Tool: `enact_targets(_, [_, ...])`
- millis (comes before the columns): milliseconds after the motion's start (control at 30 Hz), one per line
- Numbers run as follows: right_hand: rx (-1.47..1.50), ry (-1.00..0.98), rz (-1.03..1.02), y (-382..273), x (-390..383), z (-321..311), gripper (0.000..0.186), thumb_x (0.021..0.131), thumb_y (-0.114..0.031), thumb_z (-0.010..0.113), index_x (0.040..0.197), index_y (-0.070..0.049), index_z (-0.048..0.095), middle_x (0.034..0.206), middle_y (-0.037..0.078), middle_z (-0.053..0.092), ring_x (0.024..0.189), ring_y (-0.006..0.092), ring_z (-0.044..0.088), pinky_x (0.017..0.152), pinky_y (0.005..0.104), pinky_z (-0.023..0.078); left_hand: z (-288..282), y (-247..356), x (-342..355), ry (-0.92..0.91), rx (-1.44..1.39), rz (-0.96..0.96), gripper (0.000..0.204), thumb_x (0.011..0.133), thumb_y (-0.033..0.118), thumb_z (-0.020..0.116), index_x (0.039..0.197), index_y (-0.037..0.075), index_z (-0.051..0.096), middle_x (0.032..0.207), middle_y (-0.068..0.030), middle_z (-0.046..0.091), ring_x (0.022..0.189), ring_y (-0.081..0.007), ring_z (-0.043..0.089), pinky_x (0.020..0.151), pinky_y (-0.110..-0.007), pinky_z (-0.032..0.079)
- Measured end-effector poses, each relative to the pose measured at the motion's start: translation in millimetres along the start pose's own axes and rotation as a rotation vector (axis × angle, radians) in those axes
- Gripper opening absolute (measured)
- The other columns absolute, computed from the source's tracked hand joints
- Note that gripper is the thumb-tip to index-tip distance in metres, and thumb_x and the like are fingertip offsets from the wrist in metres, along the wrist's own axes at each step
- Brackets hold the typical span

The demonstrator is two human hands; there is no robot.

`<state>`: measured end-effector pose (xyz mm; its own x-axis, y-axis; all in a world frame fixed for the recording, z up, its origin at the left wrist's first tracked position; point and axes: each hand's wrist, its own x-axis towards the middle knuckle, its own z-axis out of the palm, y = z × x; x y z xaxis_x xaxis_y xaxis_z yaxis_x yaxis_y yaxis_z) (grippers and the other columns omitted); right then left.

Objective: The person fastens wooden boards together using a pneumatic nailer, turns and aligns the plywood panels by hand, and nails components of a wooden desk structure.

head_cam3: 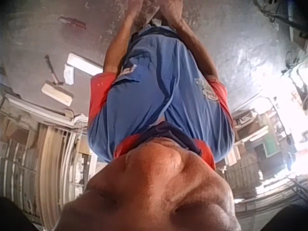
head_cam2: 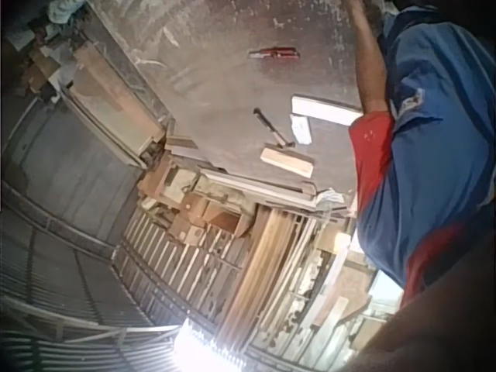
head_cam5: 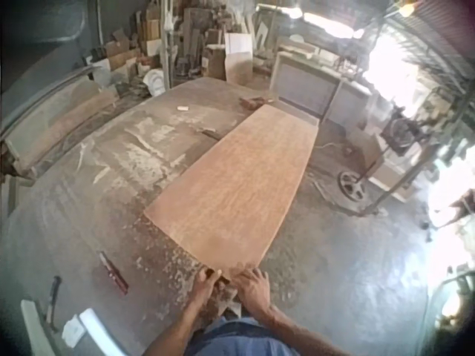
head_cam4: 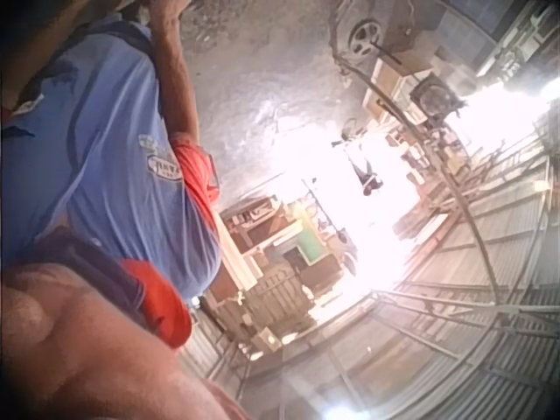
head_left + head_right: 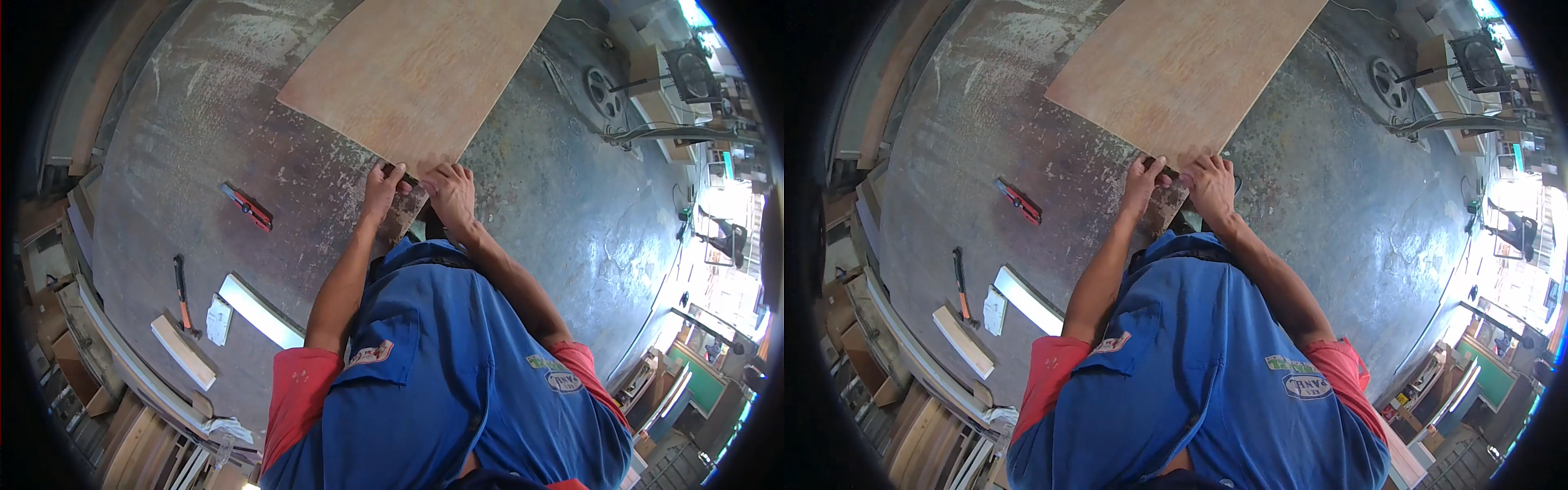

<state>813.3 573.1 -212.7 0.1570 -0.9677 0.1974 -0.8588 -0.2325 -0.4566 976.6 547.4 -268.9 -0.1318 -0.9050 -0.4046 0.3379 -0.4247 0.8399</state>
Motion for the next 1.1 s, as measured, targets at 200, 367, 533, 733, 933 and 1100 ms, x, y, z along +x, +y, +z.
enact_targets(200, [-0.022,-0.022,-0.019,12,4,6,0.019,0.073,-0.014,0.066,0.091,-0.01,0.067,0.096,0.006,0.061,0.095,0.026,0.055,0.083,0.0384,0.04,-2,-5,2,-0.019,-0.017,0.02,0.025,0.091,0.022,0.064,0.103,0.002,0.055,0.081,-0.0051,0.062,0.058,-0.0115,0.061,0.053,-0.025,0.051])
enact_targets(367, [-0.185,-0.041,-0.257,30,3,4,0.017,0.08,-0.014,0.058,0.094,-0.007,0.065,0.094,0.009,0.061,0.094,0.0302,0.056,0.082,0.0402,0.042,-2,-6,2,-0.029,-0.033,0.047,0.022,0.092,0.021,0.063,0.101,0.003,0.056,0.082,-0.0046,0.062,0.059,-0.0119,0.062,0.054,-0.025,0.052])
enact_targets(533, [0.115,-0.119,0.364,66,-26,-3,0.021,0.09,-0.019,0.055,0.096,-0.002,0.064,0.084,0.01,0.064,0.079,0.0287,0.062,0.069,0.0394,0.048,11,2,-9,0.046,-0.018,0.036,0.019,0.091,0.02,0.064,0.1,0.004,0.057,0.084,-0.0027,0.061,0.06,-0.0105,0.06,0.055,-0.024,0.051])
enact_targets(733, [0.71,-0.412,0.581,33,-32,-5,0.029,0.089,-0.027,0.061,0.101,-0.001,0.066,0.088,0.014,0.066,0.081,0.0212,0.065,0.068,0.0318,0.05,6,-8,-5,0.164,-0.082,-0.002,0.015,0.089,0.016,0.067,0.097,0.006,0.058,0.078,-0.0004,0.06,0.059,-0.0094,0.059,0.056,-0.024,0.05])
enact_targets(933, [0.006,-0.235,0.11,11,-12,-22,0.059,0.083,-0.034,0.067,0.134,-0.016,0.044,0.101,0.015,0.062,0.087,0.0358,0.065,0.07,0.0428,0.052,6,-10,-2,0.12,-0.131,0.032,0.017,0.087,0.018,0.07,0.089,0.008,0.056,0.074,-0.0004,0.058,0.057,-0.0097,0.059,0.054,-0.024,0.05])
enact_targets(1100, [-0.022,-0.218,0.044,12,-8,-14,0.063,0.084,-0.035,0.065,0.139,-0.019,0.039,0.105,0.013,0.063,0.085,0.0344,0.066,0.069,0.0446,0.053,6,-12,0,0.118,-0.138,0.07,0.018,0.087,0.016,0.07,0.088,0.008,0.055,0.075,-0.0009,0.057,0.057,-0.0102,0.059,0.053,-0.025,0.05])
